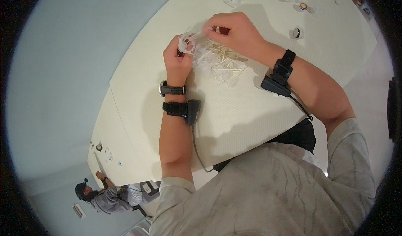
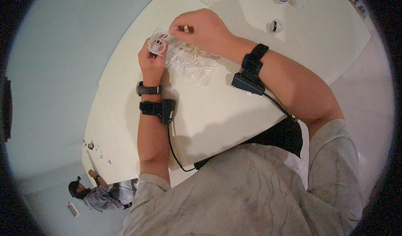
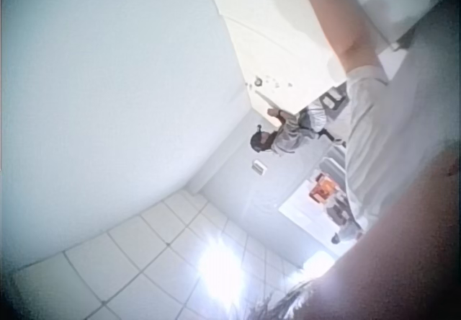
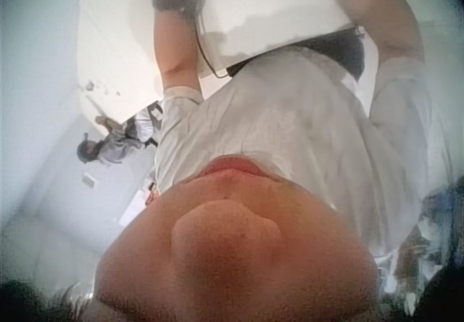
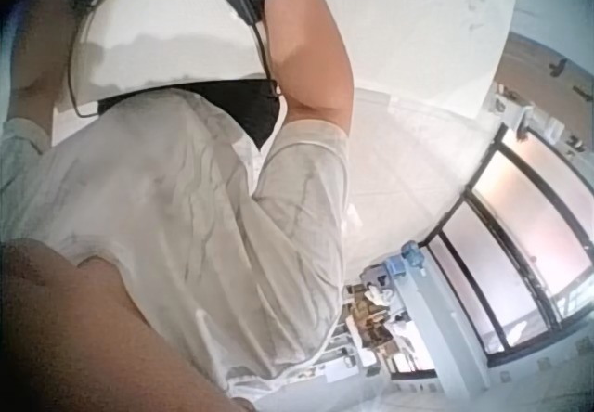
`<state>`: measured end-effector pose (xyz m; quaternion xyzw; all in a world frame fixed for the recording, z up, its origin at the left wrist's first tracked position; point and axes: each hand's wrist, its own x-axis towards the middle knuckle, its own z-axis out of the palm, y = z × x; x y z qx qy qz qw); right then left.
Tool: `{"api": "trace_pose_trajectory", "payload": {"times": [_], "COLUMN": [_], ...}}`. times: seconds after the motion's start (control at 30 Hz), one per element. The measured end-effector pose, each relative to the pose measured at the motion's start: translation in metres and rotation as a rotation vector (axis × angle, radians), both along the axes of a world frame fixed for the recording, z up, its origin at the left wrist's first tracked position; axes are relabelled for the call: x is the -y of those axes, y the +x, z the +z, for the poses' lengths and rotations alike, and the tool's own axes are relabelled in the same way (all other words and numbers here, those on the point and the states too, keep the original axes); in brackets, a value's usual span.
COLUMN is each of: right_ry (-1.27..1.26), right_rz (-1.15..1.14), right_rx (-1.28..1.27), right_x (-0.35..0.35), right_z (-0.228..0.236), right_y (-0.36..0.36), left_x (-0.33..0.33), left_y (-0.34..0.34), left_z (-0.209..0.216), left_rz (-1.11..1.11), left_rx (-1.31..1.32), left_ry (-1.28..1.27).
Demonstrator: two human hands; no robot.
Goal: The person picks up individual feathers by hand and inserts them into the base of a shuttlecock, then places a small blue cap onto the tip of another shuttlecock.
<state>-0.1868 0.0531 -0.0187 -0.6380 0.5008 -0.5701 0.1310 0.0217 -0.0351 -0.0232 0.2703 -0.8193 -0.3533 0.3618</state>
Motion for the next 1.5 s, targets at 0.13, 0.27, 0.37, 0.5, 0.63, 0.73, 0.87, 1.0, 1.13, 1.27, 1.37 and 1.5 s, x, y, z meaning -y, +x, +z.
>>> {"api": "trace_pose_trajectory", "payload": {"times": [0.13,0.27,0.37,0.5,0.63,0.73,0.87,1.0,1.13,1.27,1.37,1.5], "right_ry": [-0.051,0.020,0.033,0.012,0.018,0.000,-0.031,-0.003,0.021,0.087,0.075,0.080], "right_rz": [-0.019,-0.024,0.012,0.010,-0.013,-0.020,-0.019,-0.006,-0.002,-0.005,-0.016,-0.001], "right_rx": [-0.084,-0.135,-0.204,-0.207,-0.242,-0.256,-0.221,-0.173,-0.047,0.058,0.037,0.082], "right_x": [-0.001,-0.004,-0.004,-0.002,-0.006,-0.005,-0.002,-0.002,-0.001,-0.003,-0.002,-0.002], "right_z": [0.003,0.006,0.008,0.006,0.011,0.011,0.006,0.008,0.007,0.009,0.009,0.007], "right_y": [0.001,0.000,0.000,0.001,0.002,0.002,0.002,0.005,0.008,0.011,0.010,0.012], "left_x": [0.000,0.001,0.003,0.005,0.003,0.001,0.002,0.002,-0.001,-0.003,-0.006,-0.007], "left_y": [0.000,0.000,-0.001,-0.003,-0.004,-0.005,-0.004,-0.003,-0.007,-0.008,-0.009,-0.009], "left_z": [0.001,0.001,0.001,-0.002,0.001,0.002,0.003,0.002,-0.001,0.000,0.003,0.003], "left_rz": [-0.020,0.022,-0.014,-0.027,-0.028,-0.029,-0.031,-0.012,0.019,0.023,0.021,0.038], "left_rx": [0.027,0.095,0.100,0.095,0.121,0.106,0.142,0.153,0.084,0.096,0.090,0.110], "left_ry": [-0.015,-0.069,-0.142,-0.238,-0.286,-0.279,-0.278,-0.298,-0.293,-0.293,-0.317,-0.293]}}
